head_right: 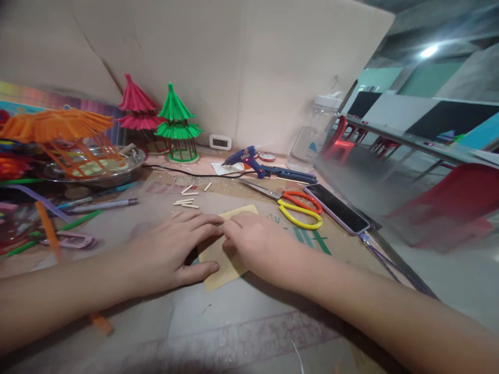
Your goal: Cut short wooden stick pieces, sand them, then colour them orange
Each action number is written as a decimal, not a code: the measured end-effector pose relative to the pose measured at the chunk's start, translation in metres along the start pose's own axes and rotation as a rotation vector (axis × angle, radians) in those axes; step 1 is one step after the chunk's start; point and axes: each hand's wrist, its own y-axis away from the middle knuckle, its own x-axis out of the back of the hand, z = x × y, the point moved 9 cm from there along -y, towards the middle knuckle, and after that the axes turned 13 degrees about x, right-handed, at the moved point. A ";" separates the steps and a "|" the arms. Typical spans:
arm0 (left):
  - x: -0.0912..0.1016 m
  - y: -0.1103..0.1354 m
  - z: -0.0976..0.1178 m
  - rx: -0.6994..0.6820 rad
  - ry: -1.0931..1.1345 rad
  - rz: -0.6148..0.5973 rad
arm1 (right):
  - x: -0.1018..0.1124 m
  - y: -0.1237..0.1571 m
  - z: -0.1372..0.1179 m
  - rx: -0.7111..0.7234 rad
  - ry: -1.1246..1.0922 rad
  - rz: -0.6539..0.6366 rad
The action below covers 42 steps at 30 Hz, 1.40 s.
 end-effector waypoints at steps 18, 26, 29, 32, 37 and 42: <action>0.001 -0.001 0.000 0.009 0.025 -0.018 | -0.005 0.002 -0.001 -0.028 -0.036 -0.062; 0.003 -0.001 0.001 0.006 0.036 -0.019 | -0.005 0.005 0.002 -0.018 0.000 -0.051; 0.001 -0.001 0.000 0.014 0.017 -0.030 | -0.003 0.006 0.017 -0.112 0.010 -0.027; 0.001 -0.001 -0.001 0.008 0.038 -0.020 | -0.002 0.009 0.036 -0.322 -0.318 0.120; 0.014 0.001 -0.006 0.011 0.259 0.085 | -0.022 0.015 0.047 -0.585 -1.133 0.448; 0.033 0.003 -0.012 0.004 0.436 0.234 | -0.034 0.013 0.044 -0.596 -1.368 0.488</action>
